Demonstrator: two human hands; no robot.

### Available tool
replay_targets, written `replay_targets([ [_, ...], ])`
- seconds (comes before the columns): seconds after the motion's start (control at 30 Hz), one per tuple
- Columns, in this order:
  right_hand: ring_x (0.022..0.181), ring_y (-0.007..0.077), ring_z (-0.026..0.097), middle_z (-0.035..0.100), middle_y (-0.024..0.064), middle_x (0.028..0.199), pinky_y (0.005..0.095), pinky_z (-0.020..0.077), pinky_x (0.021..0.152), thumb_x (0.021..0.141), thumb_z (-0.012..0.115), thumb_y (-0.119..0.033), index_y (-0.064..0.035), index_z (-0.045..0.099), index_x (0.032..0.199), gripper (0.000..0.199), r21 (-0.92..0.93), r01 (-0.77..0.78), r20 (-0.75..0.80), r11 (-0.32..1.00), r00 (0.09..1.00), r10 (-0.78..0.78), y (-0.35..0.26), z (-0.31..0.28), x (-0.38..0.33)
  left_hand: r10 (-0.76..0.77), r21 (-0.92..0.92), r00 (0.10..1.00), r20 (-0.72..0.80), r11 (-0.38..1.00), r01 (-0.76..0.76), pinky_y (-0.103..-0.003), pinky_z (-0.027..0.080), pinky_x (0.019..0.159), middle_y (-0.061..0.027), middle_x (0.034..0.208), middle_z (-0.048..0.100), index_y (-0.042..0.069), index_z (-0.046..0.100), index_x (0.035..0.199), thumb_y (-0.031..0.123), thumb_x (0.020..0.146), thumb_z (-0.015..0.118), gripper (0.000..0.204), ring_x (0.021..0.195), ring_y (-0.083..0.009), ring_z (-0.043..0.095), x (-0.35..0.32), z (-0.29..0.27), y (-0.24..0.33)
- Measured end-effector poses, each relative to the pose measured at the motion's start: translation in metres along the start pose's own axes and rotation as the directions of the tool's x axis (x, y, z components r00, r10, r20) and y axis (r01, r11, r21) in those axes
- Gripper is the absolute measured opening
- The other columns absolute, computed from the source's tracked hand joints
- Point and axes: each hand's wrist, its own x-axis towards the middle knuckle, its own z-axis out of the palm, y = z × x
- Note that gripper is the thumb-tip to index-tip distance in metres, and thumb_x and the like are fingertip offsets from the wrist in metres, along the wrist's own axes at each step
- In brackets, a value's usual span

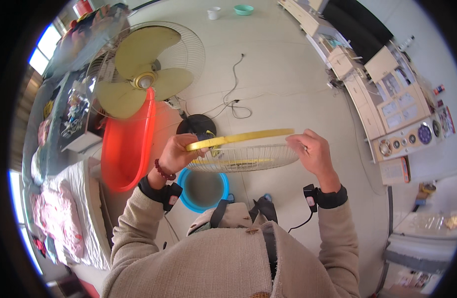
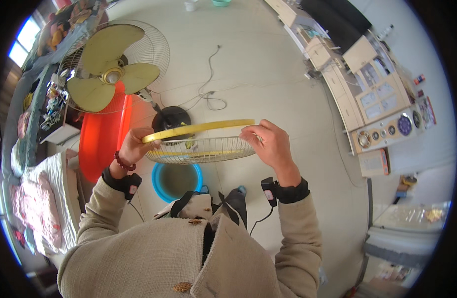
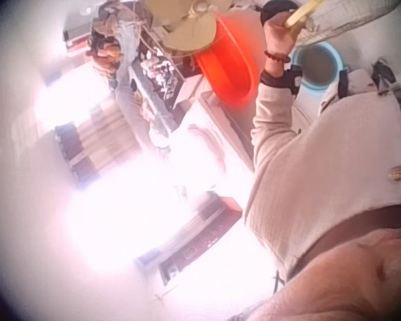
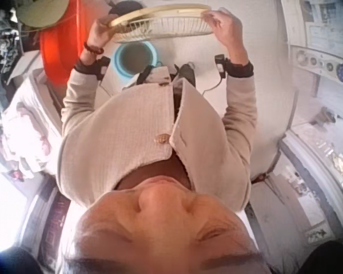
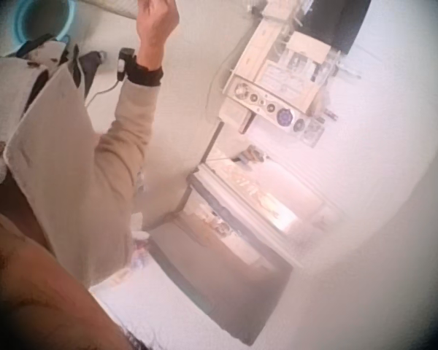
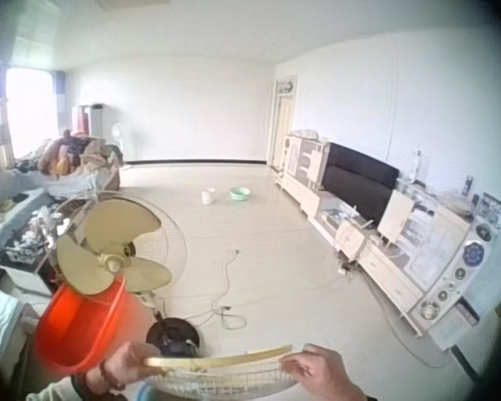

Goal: The person assembles a standing fan by attaching a yellow plastic ring to the front wire cage and securing the cage onto the fan head. They align the ring with the cage and press it into place, then rotate the cage to lock it.

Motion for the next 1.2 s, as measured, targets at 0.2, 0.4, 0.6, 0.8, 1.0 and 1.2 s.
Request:
replay_targets([
  [0.2,0.05,0.0147,0.041,0.042,0.0024,0.059,0.028,0.0325,0.045,0.07,0.081,-0.029,-0.0057,0.052,0.058,0.039,0.292,0.243,0.037,0.925,0.963,-0.265,0.028,0.009,0.065,-0.094,-0.061,0.964,-0.247,0.995,0.081,-0.023,0.046,0.061,-0.0023,0.07,0.061,-0.001,0.067,0.082,0.007,0.085,0.063,0.009,0.067,-0.0083,0.058,0.012,0.008,0.016],
  [0.4,0.053,0.0113,0.032,0.038,0.0001,0.059,0.0271,0.0246,0.047,0.071,0.081,-0.019,-0.0042,0.049,0.056,0.039,0.433,0.241,0.082,0.869,0.949,-0.304,0.077,-0.022,0.126,-0.003,0.108,0.735,-0.678,0.989,0.104,-0.026,0.047,0.078,-0.0053,0.085,0.063,-0.003,0.065,0.094,0.006,0.09,0.055,0.013,0.084,-0.0112,0.059,0.006,0.018,0.012],
  [0.6,0.061,0.0088,0.025,0.028,-0.0041,0.066,0.0273,0.0191,0.054,0.091,0.057,-0.04,-0.0073,0.034,0.066,0.047,0.531,0.246,0.033,0.811,0.95,-0.31,0.147,-0.087,0.187,-0.208,-0.179,0.568,-0.797,0.978,0.107,-0.032,0.042,0.092,-0.0042,0.117,0.063,0.008,0.061,0.118,0.038,0.098,0.044,0.04,0.105,-0.0144,0.059,-0.042,0.028,0.005],
  [0.8,0.076,0.011,0.044,0.047,0.0025,0.085,0.026,0.0338,0.062,0.095,0.046,-0.044,-0.0088,0.05,0.076,0.04,0.984,-0.019,0.082,0.178,0.933,-0.35,0.186,-0.094,0.225,-0.176,-0.358,0.558,-0.811,0.904,-0.235,-0.039,0.039,0.098,-0.0105,0.131,0.053,0.007,0.048,0.133,0.049,0.094,0.043,0.057,0.123,-0.0213,0.047,-0.054,0.032,0.022],
  [1.0,0.112,0.0237,0.05,0.053,0.0127,0.125,0.039,0.0391,0.098,0.096,0.042,-0.043,-0.0034,0.05,0.126,0.05,0.973,-0.164,0.099,0.166,0.934,0.342,0.19,-0.06,0.242,-0.134,-0.49,0.579,-0.805,0.701,-0.519,-0.045,0.041,0.1,-0.0127,0.137,0.045,0.004,0.031,0.141,0.054,0.09,0.045,0.072,0.126,-0.025,0.044,-0.048,0.017,0.031],
  [1.2,0.103,0.0196,0.051,0.053,0.0096,0.113,0.033,0.0416,0.088,0.098,0.04,-0.031,-0.003,0.048,0.117,0.034,0.948,-0.06,0.092,0.312,0.992,-0.089,0.176,-0.046,0.26,-0.058,-0.561,0.65,-0.758,0.567,-0.603,-0.046,0.045,0.096,-0.0132,0.135,0.046,0.004,0.034,0.138,0.053,0.091,0.043,0.068,0.122,-0.0255,0.048,-0.042,0.006,0.035],
])
